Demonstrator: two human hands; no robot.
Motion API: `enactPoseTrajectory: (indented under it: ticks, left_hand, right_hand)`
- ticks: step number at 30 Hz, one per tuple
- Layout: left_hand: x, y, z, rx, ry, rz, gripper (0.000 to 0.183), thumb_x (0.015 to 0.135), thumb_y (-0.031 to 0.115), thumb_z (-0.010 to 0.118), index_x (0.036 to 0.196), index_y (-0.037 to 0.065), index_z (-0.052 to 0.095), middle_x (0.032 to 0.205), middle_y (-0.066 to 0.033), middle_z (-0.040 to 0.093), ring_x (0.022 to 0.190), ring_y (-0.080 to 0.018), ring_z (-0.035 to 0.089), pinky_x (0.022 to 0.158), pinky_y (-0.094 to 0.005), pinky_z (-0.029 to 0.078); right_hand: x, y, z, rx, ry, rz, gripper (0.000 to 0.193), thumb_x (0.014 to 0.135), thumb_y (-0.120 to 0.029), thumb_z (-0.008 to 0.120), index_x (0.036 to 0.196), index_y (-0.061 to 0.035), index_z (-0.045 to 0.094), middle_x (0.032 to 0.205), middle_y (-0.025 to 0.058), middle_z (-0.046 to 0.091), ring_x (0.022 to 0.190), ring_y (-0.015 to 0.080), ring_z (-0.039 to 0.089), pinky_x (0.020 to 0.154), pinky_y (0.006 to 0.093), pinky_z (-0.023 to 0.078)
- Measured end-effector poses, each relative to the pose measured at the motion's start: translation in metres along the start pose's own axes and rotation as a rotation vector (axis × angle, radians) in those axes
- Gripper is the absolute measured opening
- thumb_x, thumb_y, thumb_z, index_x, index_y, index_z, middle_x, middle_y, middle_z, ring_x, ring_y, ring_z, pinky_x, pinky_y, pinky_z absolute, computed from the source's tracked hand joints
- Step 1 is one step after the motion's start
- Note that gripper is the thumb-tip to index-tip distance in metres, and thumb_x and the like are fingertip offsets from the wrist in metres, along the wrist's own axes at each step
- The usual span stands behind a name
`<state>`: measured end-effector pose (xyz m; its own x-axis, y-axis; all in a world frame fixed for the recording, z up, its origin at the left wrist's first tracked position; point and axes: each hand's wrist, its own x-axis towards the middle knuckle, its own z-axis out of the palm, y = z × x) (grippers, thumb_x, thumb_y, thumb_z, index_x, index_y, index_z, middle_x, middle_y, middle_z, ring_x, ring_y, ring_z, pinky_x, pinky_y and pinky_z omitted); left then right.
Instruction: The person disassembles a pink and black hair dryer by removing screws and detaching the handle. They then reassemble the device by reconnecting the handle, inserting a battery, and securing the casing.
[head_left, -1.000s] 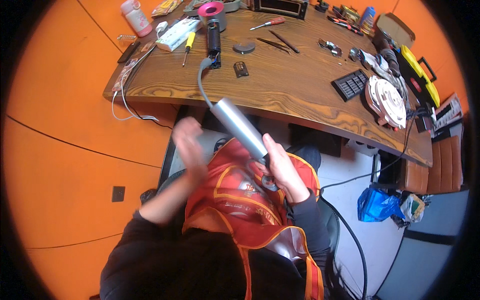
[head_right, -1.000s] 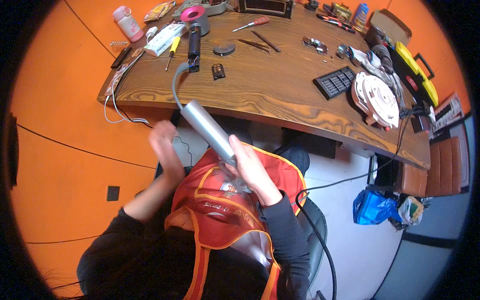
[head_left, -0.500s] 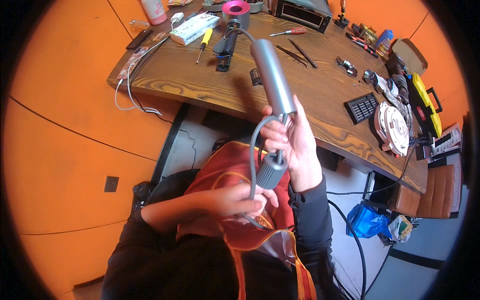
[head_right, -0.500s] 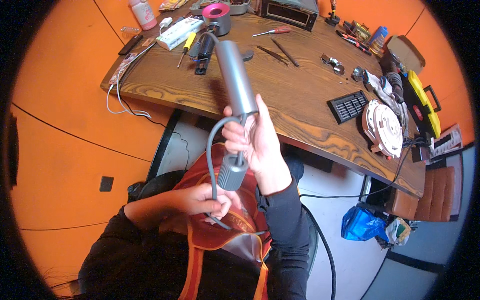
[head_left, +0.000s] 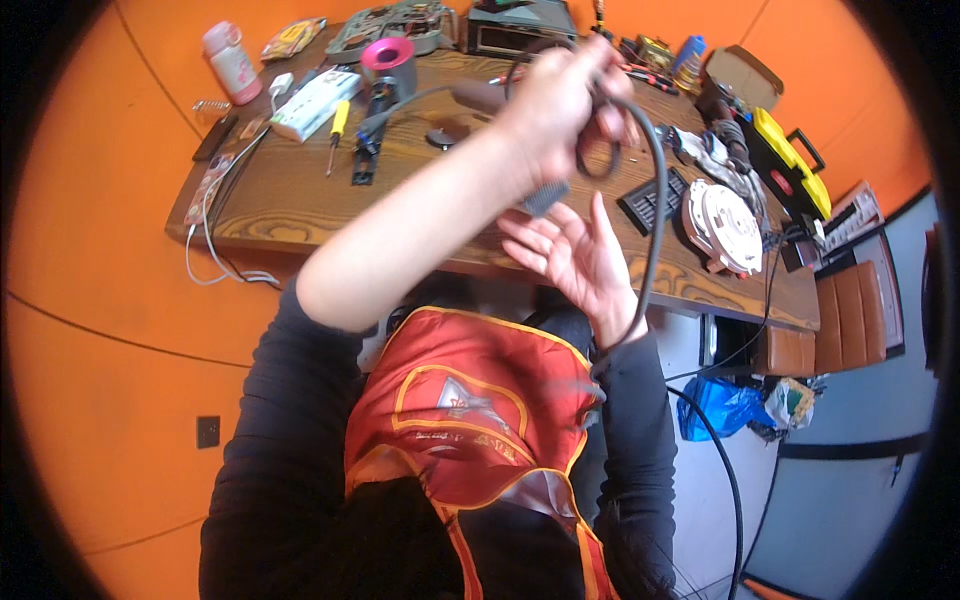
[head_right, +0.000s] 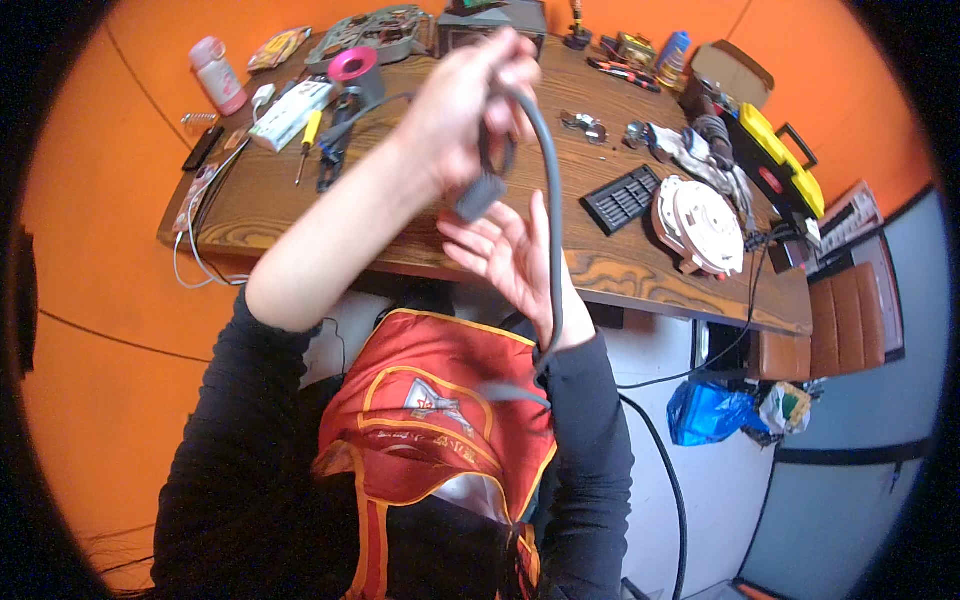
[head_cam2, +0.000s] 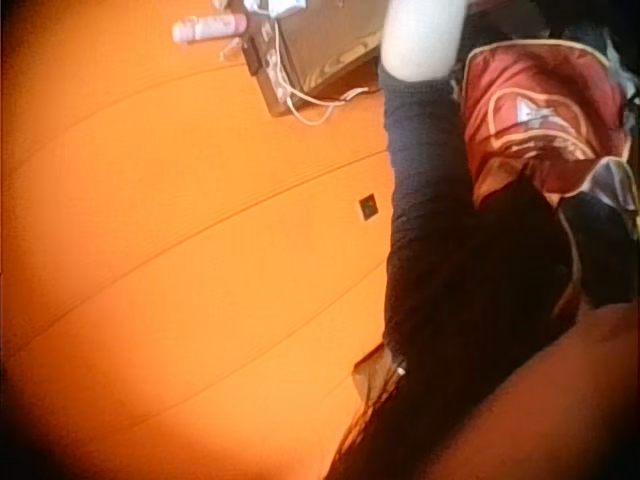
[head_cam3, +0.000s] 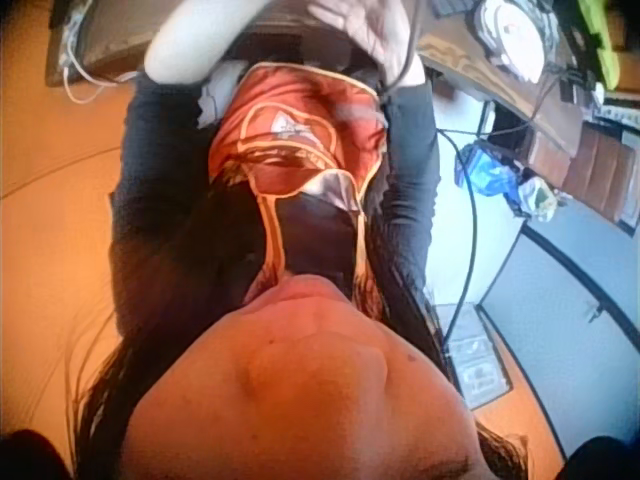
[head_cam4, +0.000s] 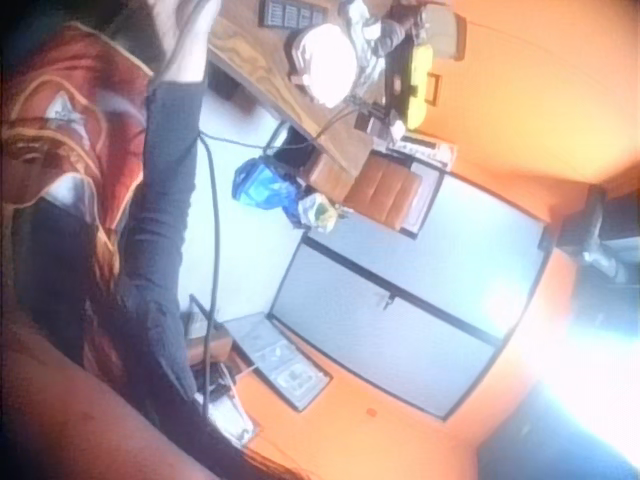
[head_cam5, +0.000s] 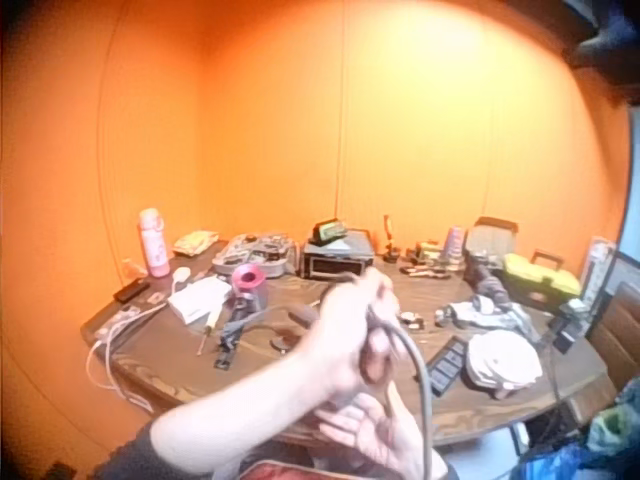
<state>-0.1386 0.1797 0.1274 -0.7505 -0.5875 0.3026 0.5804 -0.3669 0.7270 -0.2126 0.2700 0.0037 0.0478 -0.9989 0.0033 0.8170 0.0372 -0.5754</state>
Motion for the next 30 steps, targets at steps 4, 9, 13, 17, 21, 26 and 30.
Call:
enactPoseTrajectory:
  ticks: [4, 9, 13, 17, 21, 26, 30]
  left_hand:
    - [0.083, 0.017, -0.04, -0.131, 0.254, 0.007, 0.025, 0.096, 0.024, 0.032, 0.086, 0.004, 0.042, 0.063, -0.0032, 0.045, 0.044, -0.0157, 0.046, 0.049, -0.0332, 0.048]
    - [0.182, 0.025, -0.122, -0.343, 0.343, 0.093, 0.026, 0.097, 0.023, 0.032, 0.086, 0.001, 0.042, 0.063, -0.0046, 0.047, 0.046, -0.0138, 0.047, 0.051, -0.0319, 0.051]
    - [0.211, 0.013, -0.156, -0.31, 0.388, 0.102, 0.029, 0.097, 0.024, 0.029, 0.089, -0.001, 0.04, 0.064, -0.008, 0.048, 0.049, -0.0152, 0.048, 0.052, -0.0324, 0.052]
    - [0.197, -0.013, -0.149, 0.062, 0.539, 0.095, 0.042, 0.097, 0.032, 0.02, 0.097, -0.007, 0.033, 0.076, -0.0181, 0.05, 0.059, -0.0236, 0.053, 0.053, -0.0375, 0.053]
    - [0.177, -0.037, -0.139, 0.04, 0.633, -0.274, 0.039, 0.098, 0.028, 0.019, 0.112, -0.008, 0.024, 0.089, -0.0253, 0.05, 0.066, -0.0272, 0.058, 0.06, -0.0413, 0.057]
    - [0.143, -0.036, -0.136, 0.526, 0.343, -0.548, 0.045, 0.096, 0.027, 0.034, 0.124, -0.006, 0.022, 0.101, -0.0314, 0.049, 0.08, -0.0334, 0.062, 0.063, -0.0381, 0.058]
    - [0.099, 0.01, -0.131, 0.708, 0.036, -0.803, 0.062, 0.092, 0.045, 0.037, 0.127, -0.006, 0.031, 0.107, -0.0256, 0.054, 0.084, -0.0284, 0.063, 0.075, -0.0356, 0.055]
  right_hand:
    - [-0.069, 0.001, -0.008, -0.234, 0.021, -0.015, 0.079, 0.086, -0.064, 0.024, 0.132, -0.0007, 0.032, 0.115, 0.0264, 0.051, 0.107, 0.0305, 0.053, 0.093, 0.0408, 0.041]
    - [-0.116, 0.007, -0.016, -0.709, -0.005, -0.02, 0.051, 0.088, -0.036, 0.052, 0.121, 0.0002, 0.041, 0.078, 0.005, 0.056, 0.073, 0.0129, 0.056, 0.072, 0.0262, 0.045]
    - [-0.134, 0.021, -0.01, -0.655, -0.034, 0.116, 0.03, 0.088, -0.017, 0.053, 0.113, -0.0013, 0.046, 0.07, -0.0011, 0.048, 0.06, 0.0072, 0.044, 0.056, 0.0199, 0.037]
    - [-0.144, 0.034, -0.004, -0.555, 0.233, -0.11, 0.025, 0.092, -0.024, 0.048, 0.103, -0.002, 0.048, 0.058, -0.0042, 0.035, 0.047, 0.0047, 0.03, 0.044, 0.0197, 0.026]
    - [-0.124, 0.01, 0.015, -0.162, 0.27, -0.382, 0.026, 0.092, -0.029, 0.046, 0.1, -0.005, 0.047, 0.054, -0.0057, 0.026, 0.042, 0.0039, 0.024, 0.036, 0.0195, 0.017]
    - [-0.029, -0.053, 0.02, 0.718, -0.207, -0.377, 0.025, 0.096, -0.019, 0.037, 0.108, -0.0017, 0.049, 0.065, -0.0048, 0.024, 0.049, 0.0049, 0.023, 0.038, 0.0184, 0.021]
    - [0.052, -0.102, 0.019, 0.833, -0.254, -0.492, 0.022, 0.096, -0.019, 0.035, 0.097, 0.0002, 0.047, 0.058, -0.0038, 0.026, 0.047, 0.0065, 0.024, 0.038, 0.0214, 0.022]
